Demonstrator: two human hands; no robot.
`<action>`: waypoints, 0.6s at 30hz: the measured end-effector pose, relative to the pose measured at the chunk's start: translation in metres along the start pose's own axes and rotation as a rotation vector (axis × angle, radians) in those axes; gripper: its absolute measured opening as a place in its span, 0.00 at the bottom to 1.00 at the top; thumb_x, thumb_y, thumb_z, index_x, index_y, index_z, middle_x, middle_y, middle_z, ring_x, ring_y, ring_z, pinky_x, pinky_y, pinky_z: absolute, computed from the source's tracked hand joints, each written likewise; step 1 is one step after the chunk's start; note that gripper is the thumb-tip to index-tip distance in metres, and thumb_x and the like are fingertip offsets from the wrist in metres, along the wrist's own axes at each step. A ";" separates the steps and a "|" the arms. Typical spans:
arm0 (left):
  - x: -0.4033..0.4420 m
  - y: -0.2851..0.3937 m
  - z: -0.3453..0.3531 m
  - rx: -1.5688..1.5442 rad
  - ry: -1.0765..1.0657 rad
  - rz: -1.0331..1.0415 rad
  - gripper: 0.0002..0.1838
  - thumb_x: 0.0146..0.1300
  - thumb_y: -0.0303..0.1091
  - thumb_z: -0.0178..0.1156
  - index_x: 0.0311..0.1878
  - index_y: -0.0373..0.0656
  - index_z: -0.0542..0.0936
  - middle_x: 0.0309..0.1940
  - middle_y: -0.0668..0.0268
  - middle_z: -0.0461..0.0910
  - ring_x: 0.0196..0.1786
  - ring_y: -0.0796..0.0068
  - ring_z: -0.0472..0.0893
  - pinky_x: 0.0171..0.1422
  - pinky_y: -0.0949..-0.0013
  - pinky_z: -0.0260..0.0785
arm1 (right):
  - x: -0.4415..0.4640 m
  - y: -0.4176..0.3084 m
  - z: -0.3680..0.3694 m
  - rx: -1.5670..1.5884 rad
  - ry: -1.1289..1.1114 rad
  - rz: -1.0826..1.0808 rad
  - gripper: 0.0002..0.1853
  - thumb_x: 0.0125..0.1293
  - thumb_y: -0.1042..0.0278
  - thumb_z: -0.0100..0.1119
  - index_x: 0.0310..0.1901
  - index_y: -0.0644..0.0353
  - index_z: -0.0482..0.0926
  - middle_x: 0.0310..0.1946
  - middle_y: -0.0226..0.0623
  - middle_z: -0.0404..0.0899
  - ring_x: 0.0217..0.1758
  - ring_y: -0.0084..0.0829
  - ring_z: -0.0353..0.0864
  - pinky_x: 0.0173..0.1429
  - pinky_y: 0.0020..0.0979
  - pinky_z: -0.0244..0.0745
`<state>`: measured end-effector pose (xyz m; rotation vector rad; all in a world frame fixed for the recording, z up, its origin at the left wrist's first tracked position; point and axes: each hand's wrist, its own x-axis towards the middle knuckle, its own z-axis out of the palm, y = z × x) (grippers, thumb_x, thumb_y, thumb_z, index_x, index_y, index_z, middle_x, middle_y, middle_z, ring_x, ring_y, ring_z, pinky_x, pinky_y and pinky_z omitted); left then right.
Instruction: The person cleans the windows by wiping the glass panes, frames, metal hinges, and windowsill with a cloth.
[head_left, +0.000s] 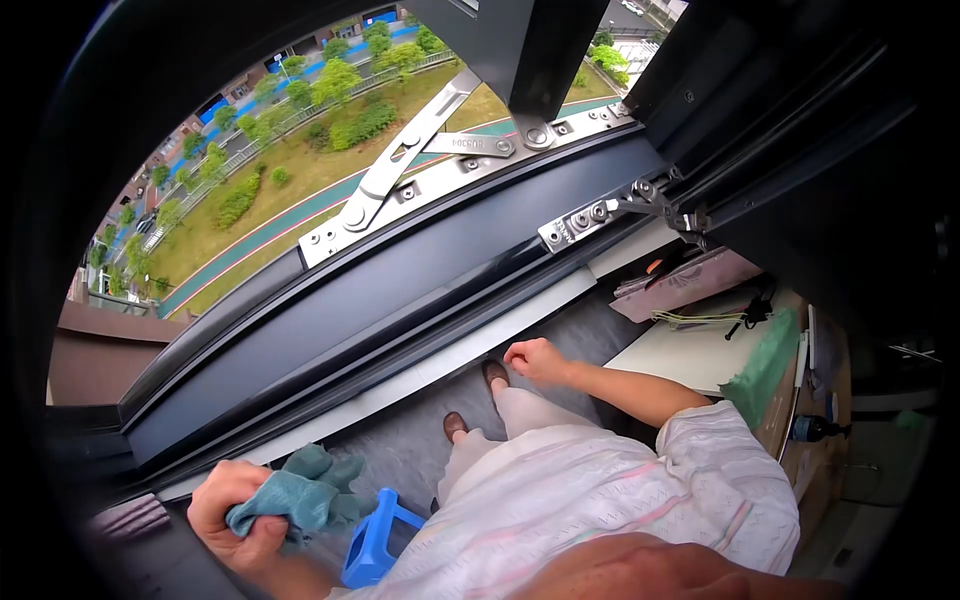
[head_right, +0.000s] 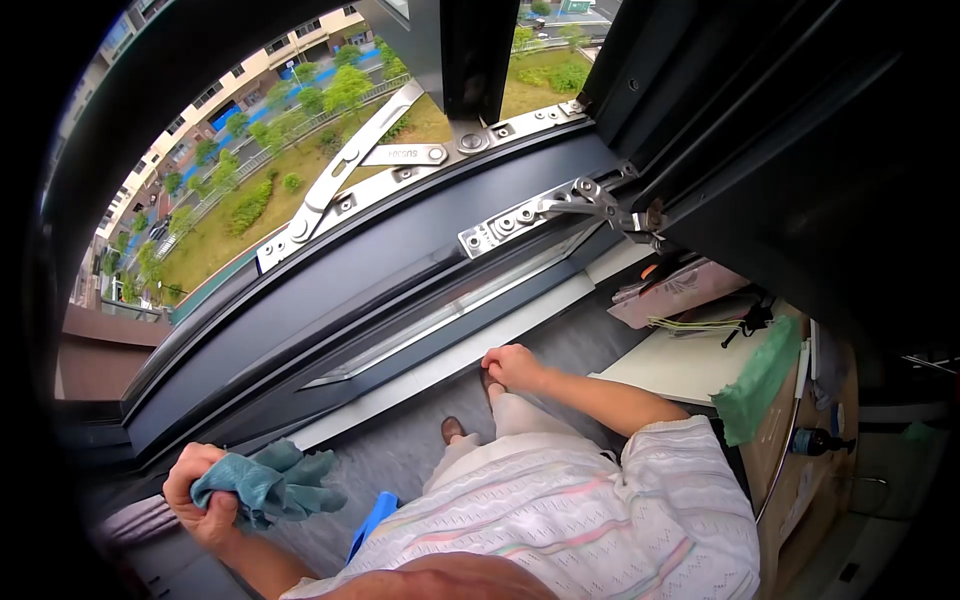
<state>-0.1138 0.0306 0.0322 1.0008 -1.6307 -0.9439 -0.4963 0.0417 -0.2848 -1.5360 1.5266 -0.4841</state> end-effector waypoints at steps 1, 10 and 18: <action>0.002 0.004 -0.003 0.014 0.029 0.005 0.16 0.51 0.36 0.70 0.33 0.34 0.76 0.30 0.57 0.78 0.31 0.72 0.75 0.36 0.75 0.65 | 0.007 0.001 -0.004 -0.010 -0.008 -0.017 0.09 0.58 0.71 0.52 0.36 0.60 0.81 0.24 0.38 0.81 0.26 0.27 0.81 0.34 0.28 0.75; 0.083 0.043 0.042 0.592 0.124 0.247 0.09 0.52 0.22 0.62 0.38 0.34 0.78 0.34 0.58 0.76 0.37 0.70 0.74 0.43 0.73 0.65 | 0.019 0.017 -0.012 -0.111 -0.111 -0.056 0.10 0.57 0.68 0.53 0.37 0.58 0.82 0.27 0.41 0.82 0.32 0.38 0.82 0.40 0.34 0.77; 0.196 0.056 0.142 0.875 -0.300 0.683 0.15 0.51 0.17 0.62 0.44 0.36 0.80 0.36 0.57 0.78 0.38 0.66 0.79 0.37 0.71 0.72 | 0.019 0.017 -0.032 -0.069 -0.104 0.019 0.11 0.54 0.69 0.51 0.36 0.56 0.82 0.32 0.42 0.82 0.39 0.42 0.81 0.47 0.37 0.76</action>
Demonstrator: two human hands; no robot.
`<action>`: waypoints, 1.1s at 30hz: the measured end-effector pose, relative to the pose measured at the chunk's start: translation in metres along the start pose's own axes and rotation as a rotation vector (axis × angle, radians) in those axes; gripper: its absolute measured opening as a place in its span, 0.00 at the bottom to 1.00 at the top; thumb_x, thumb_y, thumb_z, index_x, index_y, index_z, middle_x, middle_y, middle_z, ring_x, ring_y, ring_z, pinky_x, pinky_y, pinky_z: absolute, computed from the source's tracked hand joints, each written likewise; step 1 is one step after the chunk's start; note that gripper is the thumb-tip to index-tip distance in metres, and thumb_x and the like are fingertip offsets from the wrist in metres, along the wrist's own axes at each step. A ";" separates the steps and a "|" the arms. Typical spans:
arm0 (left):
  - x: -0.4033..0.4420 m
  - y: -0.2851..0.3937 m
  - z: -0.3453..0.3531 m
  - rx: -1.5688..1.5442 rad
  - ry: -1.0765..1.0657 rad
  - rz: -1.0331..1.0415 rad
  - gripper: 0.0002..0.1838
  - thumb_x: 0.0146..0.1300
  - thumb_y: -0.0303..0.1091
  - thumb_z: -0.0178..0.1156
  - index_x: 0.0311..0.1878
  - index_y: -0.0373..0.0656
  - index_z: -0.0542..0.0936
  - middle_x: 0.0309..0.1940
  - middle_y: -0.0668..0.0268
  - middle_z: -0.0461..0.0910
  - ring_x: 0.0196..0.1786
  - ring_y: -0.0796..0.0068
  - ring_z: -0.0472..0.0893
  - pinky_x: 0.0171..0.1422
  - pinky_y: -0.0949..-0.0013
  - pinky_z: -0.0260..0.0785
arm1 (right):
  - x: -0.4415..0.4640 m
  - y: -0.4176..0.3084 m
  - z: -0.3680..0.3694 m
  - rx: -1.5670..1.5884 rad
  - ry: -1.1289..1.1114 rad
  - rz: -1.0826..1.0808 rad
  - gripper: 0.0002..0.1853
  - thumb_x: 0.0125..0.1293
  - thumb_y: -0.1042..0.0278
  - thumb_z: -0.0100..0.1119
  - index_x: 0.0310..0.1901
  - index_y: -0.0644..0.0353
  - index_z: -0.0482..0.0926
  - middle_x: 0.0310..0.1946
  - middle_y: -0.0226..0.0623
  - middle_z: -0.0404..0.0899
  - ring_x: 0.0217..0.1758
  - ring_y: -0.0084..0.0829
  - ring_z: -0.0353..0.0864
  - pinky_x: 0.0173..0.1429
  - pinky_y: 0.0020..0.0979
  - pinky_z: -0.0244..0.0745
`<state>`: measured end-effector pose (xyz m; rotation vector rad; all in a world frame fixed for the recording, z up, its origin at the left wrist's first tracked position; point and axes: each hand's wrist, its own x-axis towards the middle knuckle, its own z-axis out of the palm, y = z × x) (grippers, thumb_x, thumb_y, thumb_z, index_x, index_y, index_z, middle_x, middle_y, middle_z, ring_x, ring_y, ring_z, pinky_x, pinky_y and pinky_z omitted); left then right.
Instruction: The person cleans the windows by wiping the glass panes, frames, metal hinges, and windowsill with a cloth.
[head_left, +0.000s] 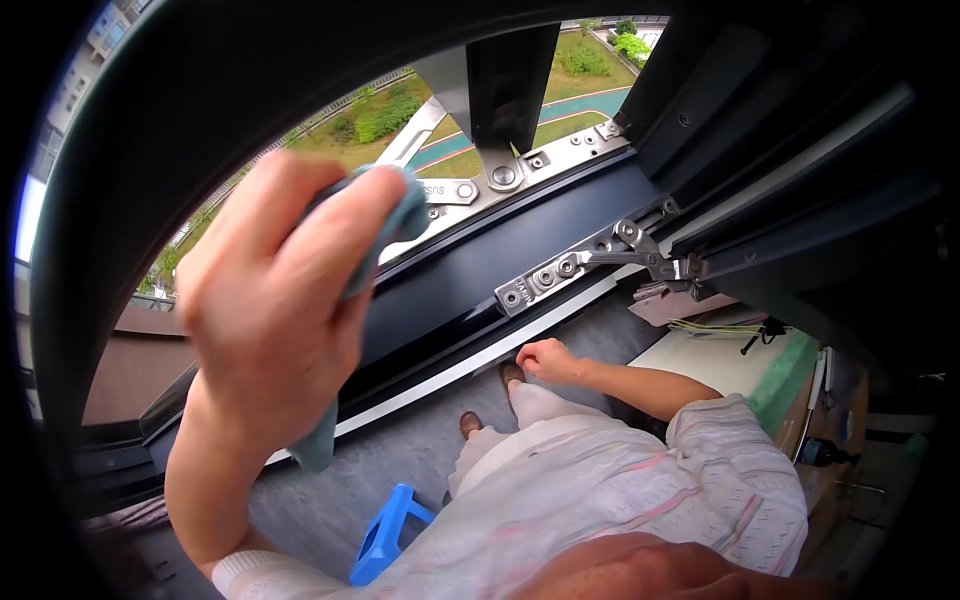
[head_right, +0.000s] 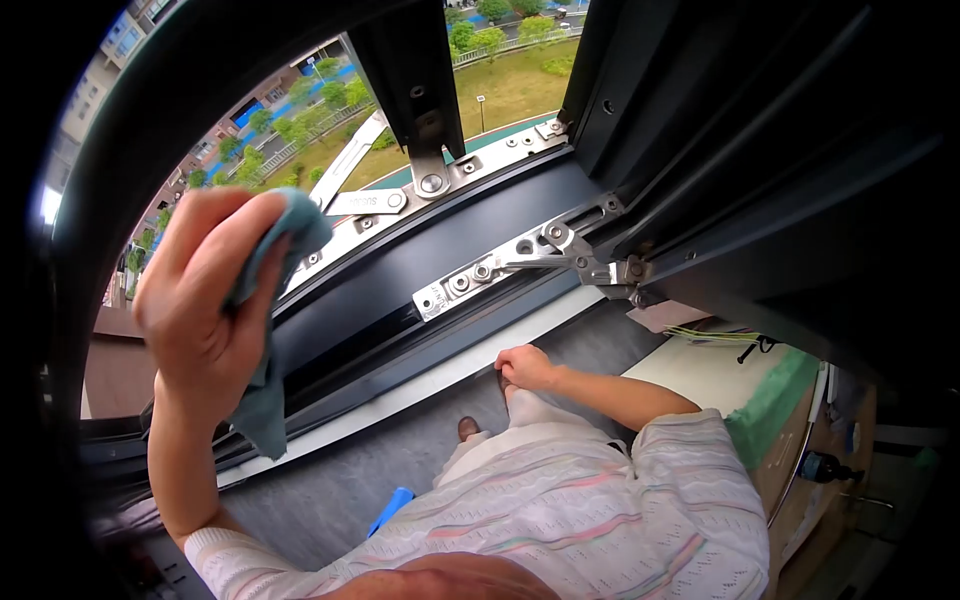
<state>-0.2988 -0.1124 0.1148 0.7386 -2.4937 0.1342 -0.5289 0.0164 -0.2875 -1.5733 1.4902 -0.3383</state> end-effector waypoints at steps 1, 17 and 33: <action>0.016 0.003 0.014 0.057 -0.005 0.055 0.16 0.49 0.18 0.62 0.44 0.38 0.80 0.35 0.58 0.77 0.37 0.67 0.79 0.34 0.71 0.72 | -0.001 -0.002 -0.004 -0.001 0.004 0.008 0.11 0.54 0.69 0.51 0.35 0.56 0.82 0.32 0.42 0.82 0.38 0.42 0.81 0.47 0.37 0.76; 0.144 0.030 0.145 -0.173 -0.253 0.006 0.05 0.45 0.21 0.58 0.26 0.31 0.79 0.27 0.46 0.78 0.37 0.47 0.80 0.40 0.55 0.74 | -0.015 0.036 -0.008 0.147 0.092 0.024 0.09 0.58 0.73 0.50 0.36 0.64 0.80 0.24 0.36 0.82 0.25 0.23 0.80 0.33 0.27 0.76; 0.141 0.035 0.174 -0.043 0.183 -0.111 0.08 0.43 0.27 0.64 0.27 0.33 0.81 0.28 0.48 0.80 0.37 0.51 0.82 0.43 0.58 0.76 | -0.003 0.016 -0.010 0.168 0.074 0.058 0.11 0.56 0.68 0.51 0.36 0.59 0.82 0.28 0.45 0.82 0.33 0.42 0.82 0.43 0.36 0.76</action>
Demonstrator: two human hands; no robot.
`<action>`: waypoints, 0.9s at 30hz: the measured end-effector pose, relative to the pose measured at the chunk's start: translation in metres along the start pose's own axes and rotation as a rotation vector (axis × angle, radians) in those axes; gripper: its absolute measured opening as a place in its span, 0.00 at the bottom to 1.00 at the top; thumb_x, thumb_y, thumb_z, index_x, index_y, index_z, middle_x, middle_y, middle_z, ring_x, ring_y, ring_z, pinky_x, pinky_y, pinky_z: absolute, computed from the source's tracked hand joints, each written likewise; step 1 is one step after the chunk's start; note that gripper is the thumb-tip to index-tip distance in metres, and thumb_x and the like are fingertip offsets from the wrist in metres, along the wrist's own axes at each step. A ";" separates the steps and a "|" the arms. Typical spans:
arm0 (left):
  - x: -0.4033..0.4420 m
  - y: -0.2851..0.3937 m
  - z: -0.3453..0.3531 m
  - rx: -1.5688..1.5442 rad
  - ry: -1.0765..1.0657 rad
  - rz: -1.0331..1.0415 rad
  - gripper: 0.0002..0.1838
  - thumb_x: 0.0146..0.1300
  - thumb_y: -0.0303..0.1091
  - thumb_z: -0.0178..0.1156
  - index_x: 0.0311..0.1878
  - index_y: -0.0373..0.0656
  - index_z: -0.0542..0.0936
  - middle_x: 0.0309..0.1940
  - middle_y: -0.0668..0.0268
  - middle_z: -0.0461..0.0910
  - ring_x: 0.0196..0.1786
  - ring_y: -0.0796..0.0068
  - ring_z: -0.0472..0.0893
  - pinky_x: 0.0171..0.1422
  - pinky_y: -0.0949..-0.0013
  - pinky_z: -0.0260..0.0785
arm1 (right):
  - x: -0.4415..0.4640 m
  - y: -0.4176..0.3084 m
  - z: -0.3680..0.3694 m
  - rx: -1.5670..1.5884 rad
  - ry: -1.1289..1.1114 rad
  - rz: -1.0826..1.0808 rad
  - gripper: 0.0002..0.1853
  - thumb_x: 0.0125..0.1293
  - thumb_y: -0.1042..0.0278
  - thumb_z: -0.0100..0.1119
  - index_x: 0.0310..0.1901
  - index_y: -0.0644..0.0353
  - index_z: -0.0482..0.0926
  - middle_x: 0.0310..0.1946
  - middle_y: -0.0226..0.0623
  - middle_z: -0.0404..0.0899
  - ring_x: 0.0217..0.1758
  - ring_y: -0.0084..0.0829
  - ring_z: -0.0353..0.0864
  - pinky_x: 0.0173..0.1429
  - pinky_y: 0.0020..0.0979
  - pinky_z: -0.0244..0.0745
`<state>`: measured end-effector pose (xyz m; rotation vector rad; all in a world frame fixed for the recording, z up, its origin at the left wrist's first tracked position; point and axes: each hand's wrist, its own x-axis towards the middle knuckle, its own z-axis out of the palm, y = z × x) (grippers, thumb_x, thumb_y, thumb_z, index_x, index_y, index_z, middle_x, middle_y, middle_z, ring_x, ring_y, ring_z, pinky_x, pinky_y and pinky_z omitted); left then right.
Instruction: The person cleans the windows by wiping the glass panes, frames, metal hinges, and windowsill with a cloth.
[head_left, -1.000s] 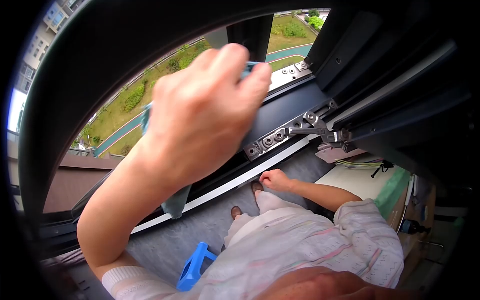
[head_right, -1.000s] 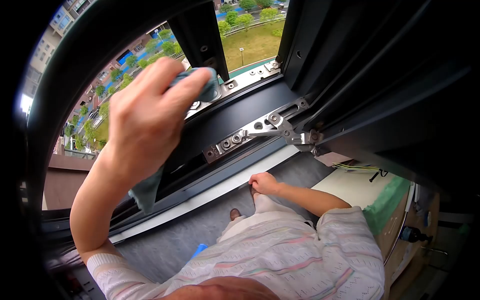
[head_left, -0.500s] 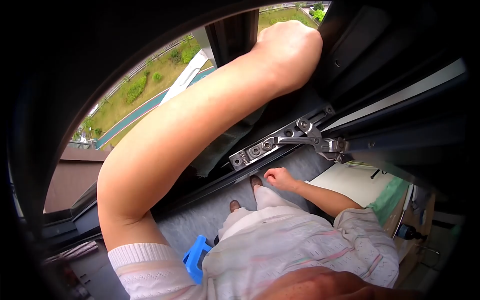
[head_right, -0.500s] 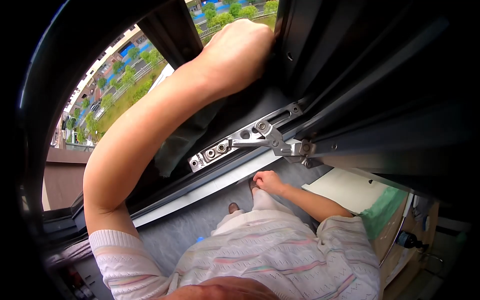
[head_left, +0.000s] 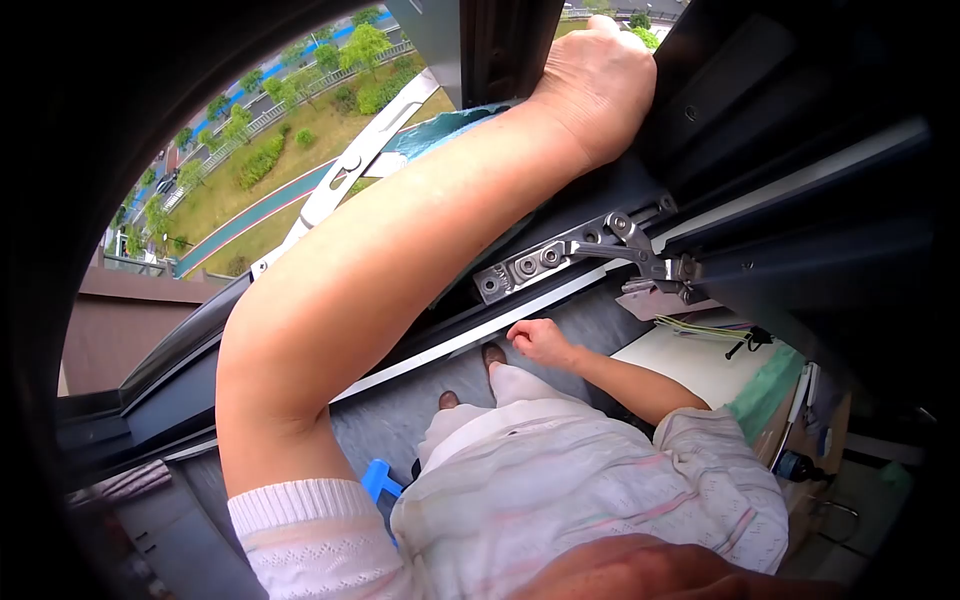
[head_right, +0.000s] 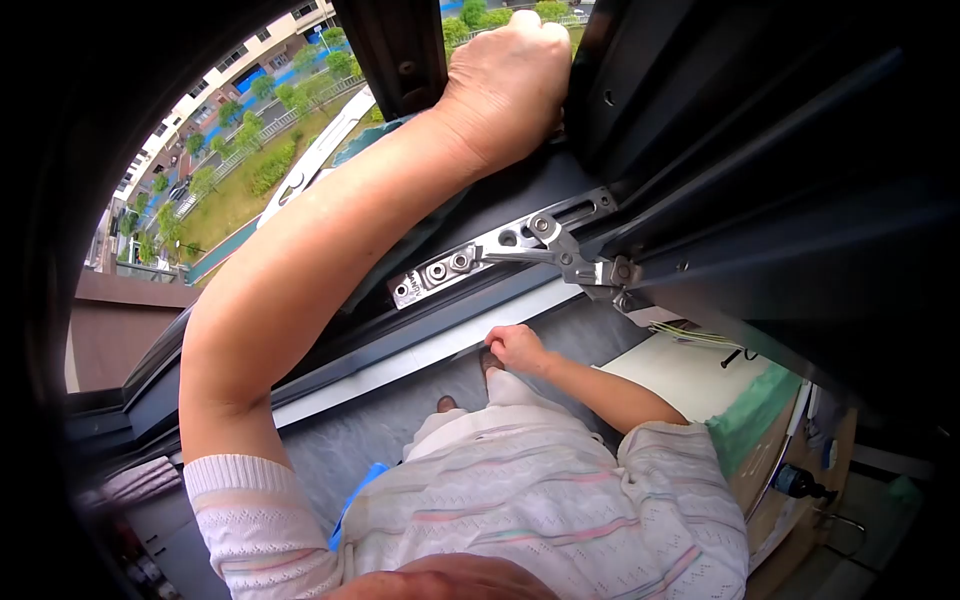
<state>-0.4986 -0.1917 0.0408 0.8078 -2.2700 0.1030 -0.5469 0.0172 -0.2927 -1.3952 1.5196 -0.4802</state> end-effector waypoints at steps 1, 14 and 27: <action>0.002 0.000 -0.001 0.029 0.071 0.011 0.08 0.43 0.27 0.64 0.26 0.33 0.80 0.28 0.47 0.80 0.37 0.51 0.82 0.43 0.57 0.76 | 0.000 0.001 0.001 0.004 0.009 -0.006 0.11 0.55 0.68 0.51 0.36 0.58 0.82 0.28 0.44 0.82 0.33 0.42 0.82 0.43 0.36 0.76; 0.013 -0.007 -0.020 -0.192 -0.488 0.075 0.08 0.45 0.23 0.60 0.31 0.34 0.82 0.30 0.47 0.81 0.38 0.50 0.82 0.44 0.57 0.75 | -0.037 0.039 -0.004 0.003 0.100 -0.026 0.10 0.60 0.74 0.49 0.37 0.64 0.80 0.24 0.35 0.82 0.25 0.23 0.81 0.32 0.25 0.76; -0.030 0.006 -0.129 0.251 -0.969 0.198 0.08 0.48 0.16 0.54 0.31 0.32 0.82 0.32 0.48 0.79 0.38 0.54 0.81 0.45 0.62 0.75 | -0.050 0.028 0.003 0.016 0.136 0.007 0.10 0.60 0.73 0.49 0.37 0.64 0.80 0.25 0.36 0.82 0.26 0.23 0.81 0.31 0.26 0.76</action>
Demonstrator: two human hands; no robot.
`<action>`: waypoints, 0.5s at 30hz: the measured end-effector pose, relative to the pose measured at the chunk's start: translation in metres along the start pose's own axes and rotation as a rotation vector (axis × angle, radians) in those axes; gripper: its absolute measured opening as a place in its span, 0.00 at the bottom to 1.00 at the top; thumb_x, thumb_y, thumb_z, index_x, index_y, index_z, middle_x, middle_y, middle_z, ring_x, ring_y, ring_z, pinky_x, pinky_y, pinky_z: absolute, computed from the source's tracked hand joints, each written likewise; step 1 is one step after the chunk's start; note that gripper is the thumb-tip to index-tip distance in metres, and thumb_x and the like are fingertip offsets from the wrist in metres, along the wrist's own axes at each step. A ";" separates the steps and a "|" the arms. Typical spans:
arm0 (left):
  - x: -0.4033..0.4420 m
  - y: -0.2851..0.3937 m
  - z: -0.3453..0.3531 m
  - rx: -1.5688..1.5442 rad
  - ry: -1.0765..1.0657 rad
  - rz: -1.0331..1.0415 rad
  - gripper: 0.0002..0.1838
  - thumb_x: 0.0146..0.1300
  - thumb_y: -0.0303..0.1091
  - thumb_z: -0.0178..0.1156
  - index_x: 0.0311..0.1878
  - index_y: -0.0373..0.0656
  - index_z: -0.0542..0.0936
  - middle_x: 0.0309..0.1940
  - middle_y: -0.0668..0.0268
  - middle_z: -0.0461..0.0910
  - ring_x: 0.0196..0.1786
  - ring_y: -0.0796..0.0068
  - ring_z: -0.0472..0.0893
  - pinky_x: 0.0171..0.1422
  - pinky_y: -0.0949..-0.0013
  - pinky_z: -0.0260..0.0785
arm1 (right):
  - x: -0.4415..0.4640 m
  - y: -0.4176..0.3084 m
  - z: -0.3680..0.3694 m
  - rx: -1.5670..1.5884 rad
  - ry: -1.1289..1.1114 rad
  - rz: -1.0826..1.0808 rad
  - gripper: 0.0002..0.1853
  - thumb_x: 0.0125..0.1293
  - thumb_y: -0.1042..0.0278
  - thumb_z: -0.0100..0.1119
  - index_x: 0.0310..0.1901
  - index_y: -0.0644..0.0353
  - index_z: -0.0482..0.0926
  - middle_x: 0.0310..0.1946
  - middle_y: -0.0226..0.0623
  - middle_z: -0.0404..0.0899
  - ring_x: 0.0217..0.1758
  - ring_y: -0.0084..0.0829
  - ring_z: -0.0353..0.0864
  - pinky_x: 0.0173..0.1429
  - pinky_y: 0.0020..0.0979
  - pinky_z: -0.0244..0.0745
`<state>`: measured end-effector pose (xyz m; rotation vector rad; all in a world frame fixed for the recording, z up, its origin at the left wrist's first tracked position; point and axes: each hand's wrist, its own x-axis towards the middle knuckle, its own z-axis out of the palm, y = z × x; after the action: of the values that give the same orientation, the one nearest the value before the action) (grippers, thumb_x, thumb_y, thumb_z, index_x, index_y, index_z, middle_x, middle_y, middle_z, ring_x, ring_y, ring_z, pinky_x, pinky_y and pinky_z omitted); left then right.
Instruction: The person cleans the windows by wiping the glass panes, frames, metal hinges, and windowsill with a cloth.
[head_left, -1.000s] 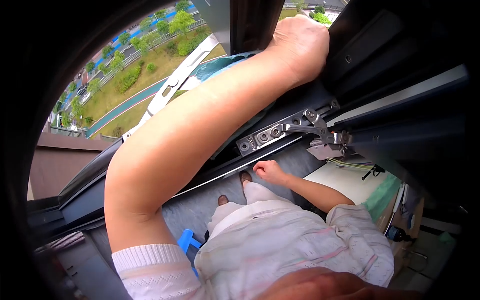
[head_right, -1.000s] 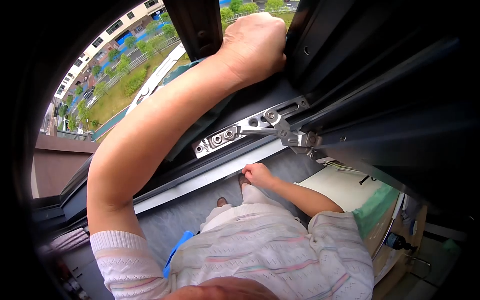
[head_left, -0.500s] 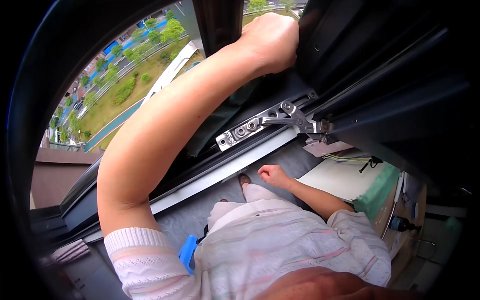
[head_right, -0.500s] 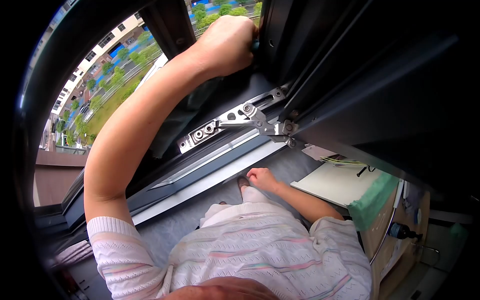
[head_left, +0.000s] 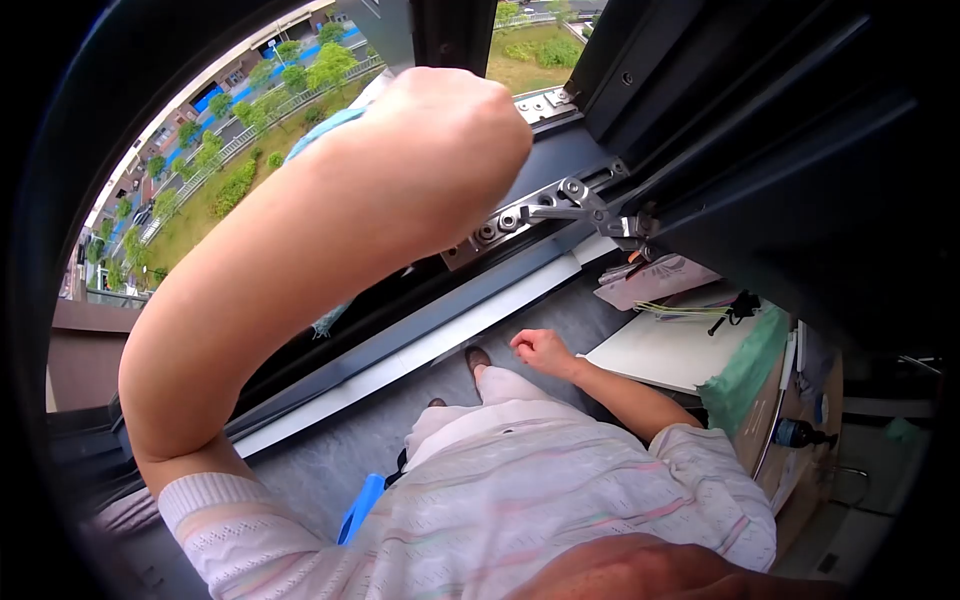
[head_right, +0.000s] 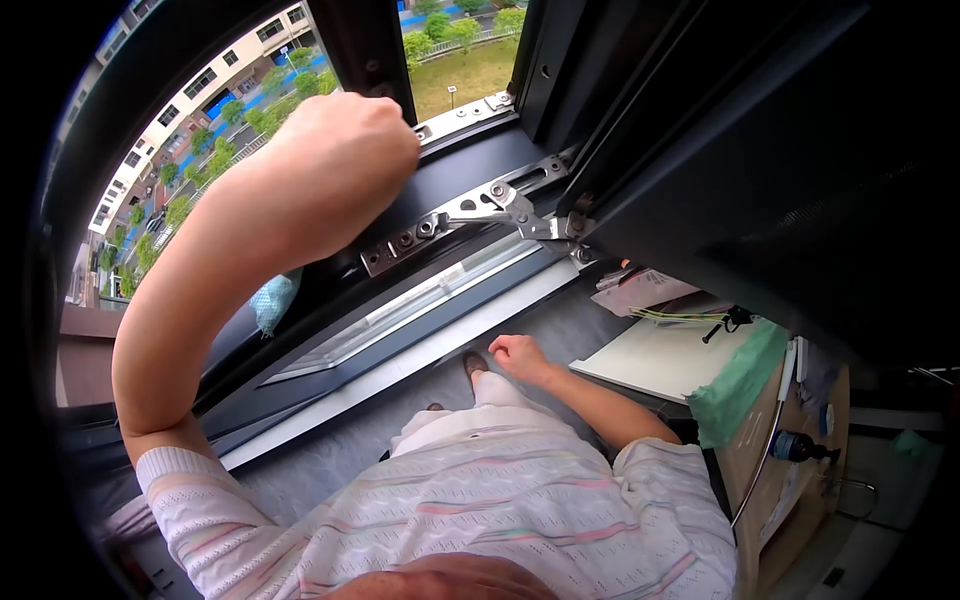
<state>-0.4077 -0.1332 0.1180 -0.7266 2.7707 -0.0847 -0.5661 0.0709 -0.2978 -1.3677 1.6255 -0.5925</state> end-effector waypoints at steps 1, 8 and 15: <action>-0.008 -0.005 0.006 -0.010 0.040 -0.022 0.09 0.48 0.16 0.54 0.32 0.32 0.82 0.33 0.49 0.79 0.39 0.54 0.81 0.46 0.62 0.74 | -0.003 0.000 0.003 -0.017 -0.004 -0.013 0.10 0.60 0.73 0.49 0.37 0.64 0.80 0.25 0.35 0.82 0.26 0.23 0.81 0.31 0.26 0.76; -0.058 -0.028 0.035 -0.036 0.106 -0.116 0.07 0.50 0.16 0.53 0.32 0.31 0.79 0.35 0.52 0.76 0.43 0.55 0.78 0.49 0.60 0.71 | -0.018 -0.020 0.028 -0.099 -0.063 -0.019 0.10 0.59 0.72 0.51 0.38 0.63 0.80 0.25 0.35 0.82 0.27 0.25 0.81 0.34 0.27 0.75; -0.119 -0.027 0.080 0.087 0.546 -0.115 0.09 0.52 0.20 0.53 0.38 0.34 0.73 0.36 0.57 0.72 0.44 0.61 0.75 0.45 0.63 0.71 | -0.026 -0.048 0.063 -0.052 -0.025 -0.001 0.10 0.55 0.69 0.53 0.35 0.60 0.82 0.30 0.45 0.82 0.34 0.42 0.82 0.41 0.37 0.76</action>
<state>-0.2733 -0.0973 0.0738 -0.9575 3.1991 -0.4920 -0.4878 0.0935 -0.2801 -1.4085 1.6305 -0.5347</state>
